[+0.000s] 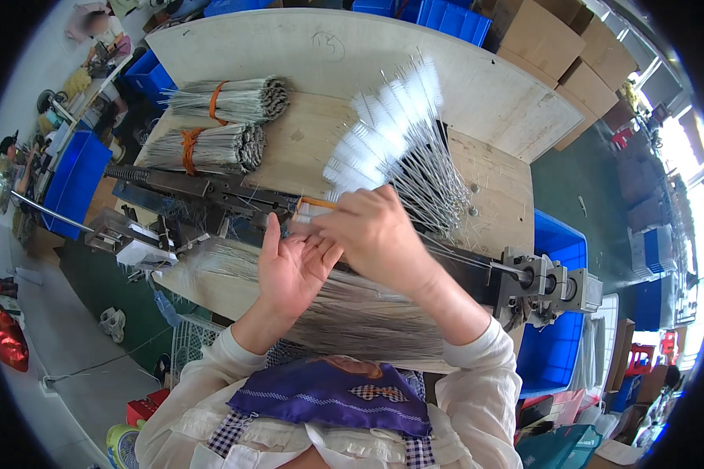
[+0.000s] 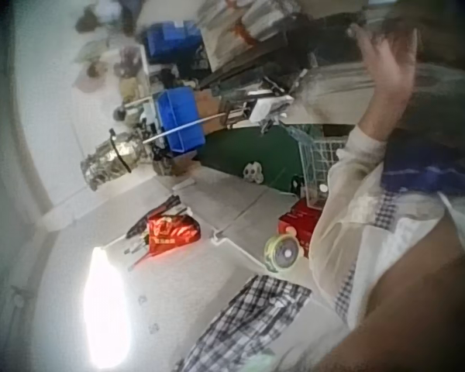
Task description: The person manufactures wire brushes by inserting bristles into a holder along with wire rods, securing them in a twisting machine to spin the wire, and placing each finished brush onto a stack.
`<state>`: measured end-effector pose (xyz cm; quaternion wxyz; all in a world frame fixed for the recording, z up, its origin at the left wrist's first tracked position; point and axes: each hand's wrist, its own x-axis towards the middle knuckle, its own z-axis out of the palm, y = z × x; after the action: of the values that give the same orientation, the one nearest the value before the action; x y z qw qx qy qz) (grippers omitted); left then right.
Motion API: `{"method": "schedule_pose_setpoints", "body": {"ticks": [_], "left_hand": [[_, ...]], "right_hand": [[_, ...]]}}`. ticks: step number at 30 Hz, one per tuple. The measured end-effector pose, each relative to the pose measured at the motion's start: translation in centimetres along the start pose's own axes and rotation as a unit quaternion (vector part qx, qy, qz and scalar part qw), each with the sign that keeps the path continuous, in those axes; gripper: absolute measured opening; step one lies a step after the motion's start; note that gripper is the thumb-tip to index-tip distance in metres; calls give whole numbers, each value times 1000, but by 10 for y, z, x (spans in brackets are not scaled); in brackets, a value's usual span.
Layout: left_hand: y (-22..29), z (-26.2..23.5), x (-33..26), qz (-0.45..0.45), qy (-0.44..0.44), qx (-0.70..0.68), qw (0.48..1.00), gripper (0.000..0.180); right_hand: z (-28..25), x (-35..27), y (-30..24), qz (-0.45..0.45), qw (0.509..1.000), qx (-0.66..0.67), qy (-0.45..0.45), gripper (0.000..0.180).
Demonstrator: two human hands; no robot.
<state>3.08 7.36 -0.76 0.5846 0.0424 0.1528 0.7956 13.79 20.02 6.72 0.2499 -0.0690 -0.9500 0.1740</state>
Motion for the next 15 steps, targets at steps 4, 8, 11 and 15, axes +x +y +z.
{"method": "schedule_pose_setpoints", "body": {"ticks": [4, 8, 11, 15], "left_hand": [[0, 8, -5, 1, 14, -19, 1000, 82], [-2, 12, -2, 15, 7, -16, 1000, 83], [-1, 10, -2, 16, 10, -11, 1000, 84], [-2, 11, -3, 6, -3, 7, 1000, 87]], "right_hand": [[-7, 2, 5, 69, 997, 35, 16, 13], [-21, 5, 12, 111, 993, 35, 14, 10], [-4, 4, 25, 42, 999, -1, -2, 8], [-1, -3, 25, 33, 999, -22, -30, 8]]}}
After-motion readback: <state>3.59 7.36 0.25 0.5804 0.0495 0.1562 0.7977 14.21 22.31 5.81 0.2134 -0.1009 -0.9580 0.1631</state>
